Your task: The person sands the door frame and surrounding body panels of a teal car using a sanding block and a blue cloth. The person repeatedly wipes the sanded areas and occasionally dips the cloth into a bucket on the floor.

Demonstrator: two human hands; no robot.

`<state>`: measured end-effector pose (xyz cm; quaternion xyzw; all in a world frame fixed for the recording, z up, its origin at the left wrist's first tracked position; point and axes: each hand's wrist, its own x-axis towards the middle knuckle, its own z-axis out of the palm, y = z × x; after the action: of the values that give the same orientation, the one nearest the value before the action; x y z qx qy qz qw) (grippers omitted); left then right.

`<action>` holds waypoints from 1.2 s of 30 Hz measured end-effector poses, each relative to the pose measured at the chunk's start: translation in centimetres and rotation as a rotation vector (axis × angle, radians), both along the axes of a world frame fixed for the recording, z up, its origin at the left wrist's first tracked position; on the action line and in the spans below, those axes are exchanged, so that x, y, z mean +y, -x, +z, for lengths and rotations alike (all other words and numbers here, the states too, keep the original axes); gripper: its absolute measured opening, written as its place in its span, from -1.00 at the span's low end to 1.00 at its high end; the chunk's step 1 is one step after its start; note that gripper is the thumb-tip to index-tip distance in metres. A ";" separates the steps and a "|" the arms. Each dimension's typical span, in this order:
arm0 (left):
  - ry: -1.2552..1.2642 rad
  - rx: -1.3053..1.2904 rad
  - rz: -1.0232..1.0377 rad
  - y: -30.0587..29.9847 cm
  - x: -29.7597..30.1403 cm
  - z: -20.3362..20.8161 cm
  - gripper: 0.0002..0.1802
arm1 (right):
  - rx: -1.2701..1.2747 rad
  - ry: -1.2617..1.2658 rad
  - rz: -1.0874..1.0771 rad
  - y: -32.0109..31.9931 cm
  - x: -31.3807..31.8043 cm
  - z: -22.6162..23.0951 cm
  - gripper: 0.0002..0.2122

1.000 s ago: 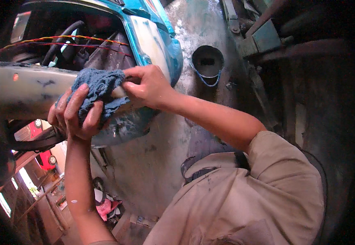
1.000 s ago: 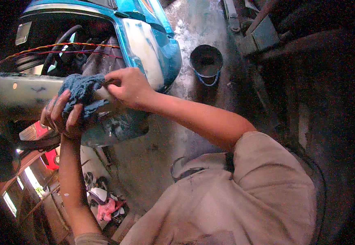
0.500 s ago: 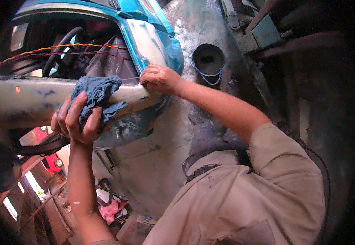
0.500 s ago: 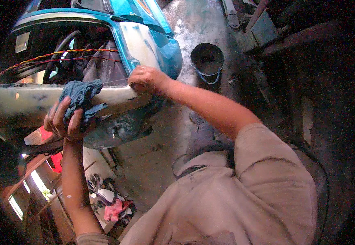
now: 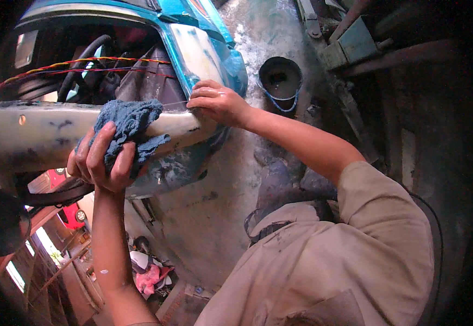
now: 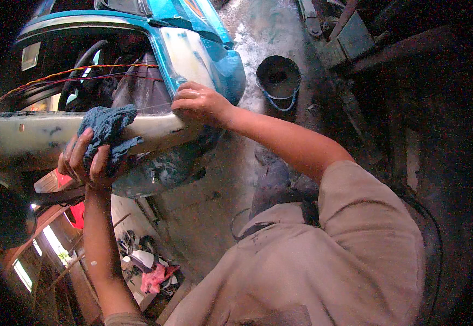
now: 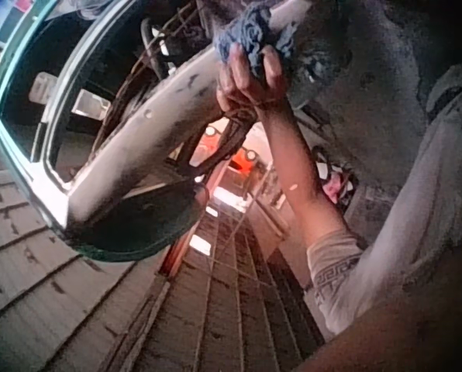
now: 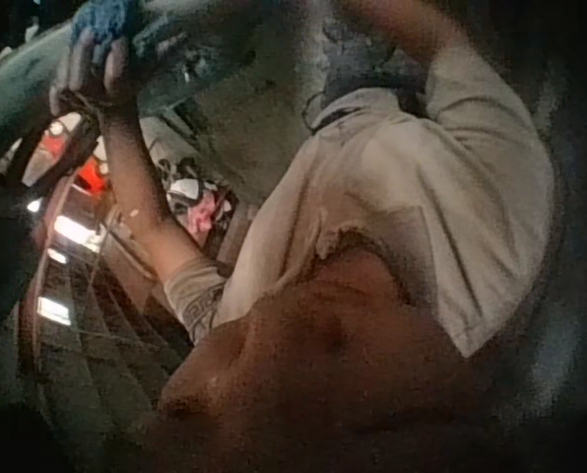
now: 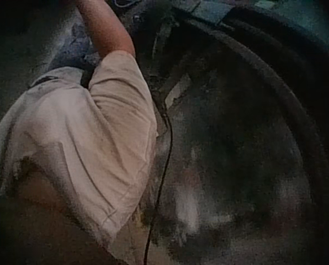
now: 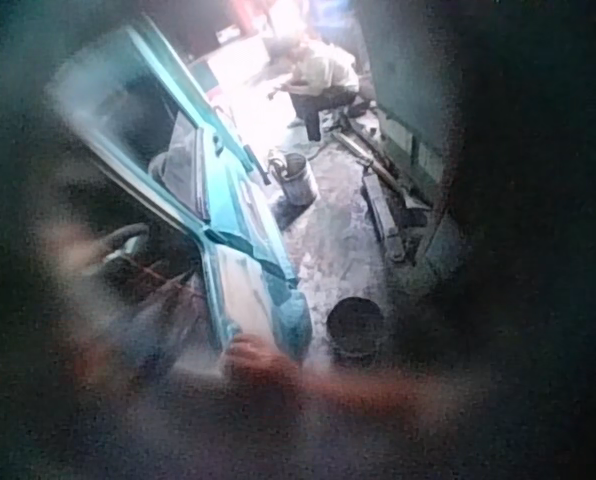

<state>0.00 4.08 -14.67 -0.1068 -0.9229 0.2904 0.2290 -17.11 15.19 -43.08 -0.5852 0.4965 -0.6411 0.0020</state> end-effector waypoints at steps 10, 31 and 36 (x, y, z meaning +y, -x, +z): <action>0.003 -0.019 -0.008 -0.4 -0.4 -0.2 -0.64 | -0.032 -0.019 0.133 0.8 0.3 -0.9 -0.71; -0.066 -0.009 0.001 0.1 0.6 0.4 -0.84 | -0.600 -0.355 0.087 -3.7 2.1 8.3 -0.75; -0.032 -0.016 0.021 0.3 0.7 0.4 -0.89 | -0.250 -0.242 0.051 -2.6 1.5 1.7 -0.71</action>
<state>-0.34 4.77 -14.29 -0.0955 -0.9303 0.2771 0.2204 -14.55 16.68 -41.36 -0.5090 0.5506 -0.6443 0.1505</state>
